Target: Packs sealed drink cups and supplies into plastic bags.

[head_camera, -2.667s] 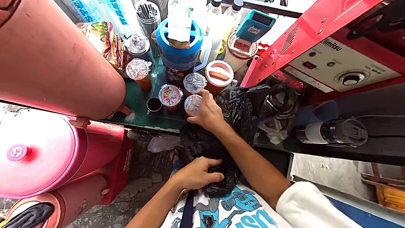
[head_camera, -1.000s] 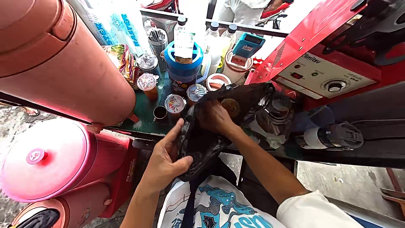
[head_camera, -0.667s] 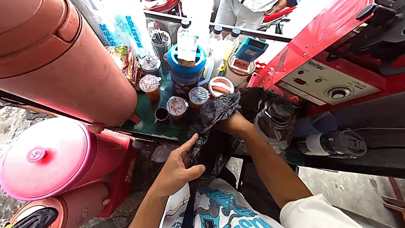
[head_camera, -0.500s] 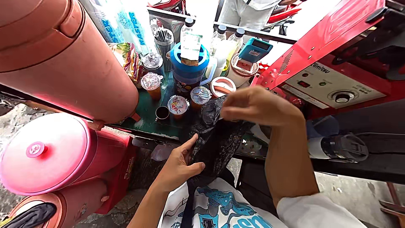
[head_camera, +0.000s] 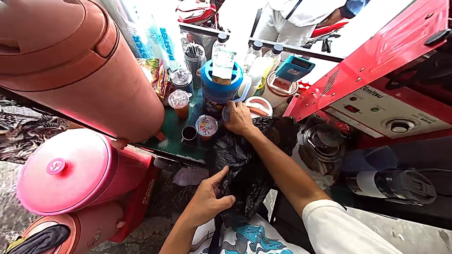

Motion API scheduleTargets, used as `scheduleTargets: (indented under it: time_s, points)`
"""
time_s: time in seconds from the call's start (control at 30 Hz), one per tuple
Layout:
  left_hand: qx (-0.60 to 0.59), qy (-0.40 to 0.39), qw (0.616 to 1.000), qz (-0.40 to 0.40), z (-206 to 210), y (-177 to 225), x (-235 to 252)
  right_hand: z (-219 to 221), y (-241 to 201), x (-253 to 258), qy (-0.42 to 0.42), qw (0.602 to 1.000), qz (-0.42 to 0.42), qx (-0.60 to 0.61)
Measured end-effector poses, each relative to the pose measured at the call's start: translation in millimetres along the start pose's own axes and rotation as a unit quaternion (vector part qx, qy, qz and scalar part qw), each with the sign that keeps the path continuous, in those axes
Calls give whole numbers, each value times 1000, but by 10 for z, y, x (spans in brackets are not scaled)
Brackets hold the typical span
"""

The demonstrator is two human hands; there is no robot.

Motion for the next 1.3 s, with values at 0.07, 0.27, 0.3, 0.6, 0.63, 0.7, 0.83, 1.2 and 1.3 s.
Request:
scheduleTargets:
  time_s: [0.07,0.27,0.3,0.6,0.63,0.7,0.83,1.2,1.3]
  points:
    - [-2,21,1000,14,-55,44,9,-272,-20,-57,20,999,0,46]
    - [8,77,997,25,-216,195,96,-1448,-200,-555,106,984,-71,127]
    - [6,86,996,30,-251,231,124,-1674,-256,-689,110,981,-84,135]
    - [4,110,986,122,-449,600,236,-2061,-506,-1665,21,972,-152,176]
    - [3,109,986,129,-438,630,217,-1821,-481,-1683,5,976,-142,167]
    - [3,107,985,135,-424,653,183,-1298,-350,-1702,-18,985,-106,137]
    - [-2,111,985,131,-458,575,165,-542,26,-1751,-10,998,-35,59]
    - [37,112,986,118,-349,342,136,-466,183,-1888,23,998,43,39]
    - [63,114,985,114,-316,262,57,-1115,-307,-1684,60,988,-32,139]
Point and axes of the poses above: each hand's wrist, its own x-axis towards the middle knuckle, its own z-axis out of the palm, y = z × x, the point moved 7 cm from there along x, towards the middle knuckle, and after that the axes turned 2 degrees about -x, right-handed, at the moved point
